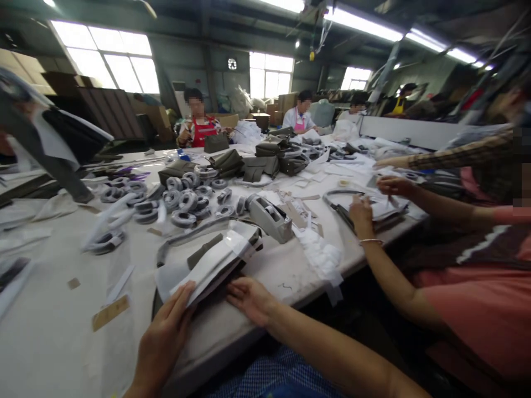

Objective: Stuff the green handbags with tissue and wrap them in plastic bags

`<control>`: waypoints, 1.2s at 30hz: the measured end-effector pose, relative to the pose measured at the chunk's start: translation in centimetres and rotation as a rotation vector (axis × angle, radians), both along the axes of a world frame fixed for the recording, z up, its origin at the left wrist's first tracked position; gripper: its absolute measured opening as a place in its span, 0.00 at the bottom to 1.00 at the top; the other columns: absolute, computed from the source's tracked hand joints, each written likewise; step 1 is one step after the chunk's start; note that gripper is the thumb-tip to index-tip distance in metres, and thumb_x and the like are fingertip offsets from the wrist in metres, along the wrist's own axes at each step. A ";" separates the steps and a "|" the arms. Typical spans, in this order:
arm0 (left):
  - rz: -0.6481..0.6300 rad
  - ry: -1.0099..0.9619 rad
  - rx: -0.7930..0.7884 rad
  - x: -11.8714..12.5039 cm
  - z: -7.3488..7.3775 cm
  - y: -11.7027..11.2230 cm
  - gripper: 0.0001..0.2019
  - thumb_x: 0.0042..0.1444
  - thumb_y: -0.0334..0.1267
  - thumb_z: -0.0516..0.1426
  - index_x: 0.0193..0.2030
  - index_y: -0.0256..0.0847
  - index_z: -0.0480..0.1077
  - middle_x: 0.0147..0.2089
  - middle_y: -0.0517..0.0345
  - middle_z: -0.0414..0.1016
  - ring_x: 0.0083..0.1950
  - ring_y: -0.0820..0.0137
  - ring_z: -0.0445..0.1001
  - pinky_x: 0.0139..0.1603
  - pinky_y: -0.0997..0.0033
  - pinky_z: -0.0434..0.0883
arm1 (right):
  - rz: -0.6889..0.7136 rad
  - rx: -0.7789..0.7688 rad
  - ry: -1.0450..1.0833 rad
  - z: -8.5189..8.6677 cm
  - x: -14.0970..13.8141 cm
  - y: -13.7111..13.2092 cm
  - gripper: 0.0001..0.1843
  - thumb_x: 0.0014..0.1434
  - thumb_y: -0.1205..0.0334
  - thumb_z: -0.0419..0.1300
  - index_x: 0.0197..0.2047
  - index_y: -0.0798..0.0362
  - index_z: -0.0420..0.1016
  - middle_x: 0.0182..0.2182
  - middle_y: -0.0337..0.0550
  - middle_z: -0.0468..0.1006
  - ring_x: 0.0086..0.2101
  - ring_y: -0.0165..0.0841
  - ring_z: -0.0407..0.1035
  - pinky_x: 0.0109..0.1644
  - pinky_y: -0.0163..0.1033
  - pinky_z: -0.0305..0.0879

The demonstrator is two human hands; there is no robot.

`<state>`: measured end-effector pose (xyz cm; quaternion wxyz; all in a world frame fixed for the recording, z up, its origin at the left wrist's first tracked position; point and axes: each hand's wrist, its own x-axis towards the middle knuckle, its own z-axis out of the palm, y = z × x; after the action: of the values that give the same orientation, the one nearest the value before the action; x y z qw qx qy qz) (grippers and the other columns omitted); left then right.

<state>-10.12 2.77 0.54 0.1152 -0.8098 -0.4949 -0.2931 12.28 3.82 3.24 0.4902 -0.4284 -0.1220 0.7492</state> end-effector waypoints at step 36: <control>-0.007 -0.057 -0.008 0.4 -2.7 -0.1 0.30 0.67 0.45 0.46 0.74 0.48 0.46 0.73 0.50 0.57 0.66 0.51 0.65 0.67 0.48 0.62 | 0.138 0.774 -2.122 -2.4 24.6 -1.2 0.08 0.65 0.62 0.59 0.42 0.46 0.82 0.50 0.42 0.80 0.60 0.44 0.65 0.66 0.64 0.49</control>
<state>-9.76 2.70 -2.18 0.0964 -0.8034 -0.4963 -0.3146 36.91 2.61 0.89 0.1963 -0.6596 -0.7234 -0.0554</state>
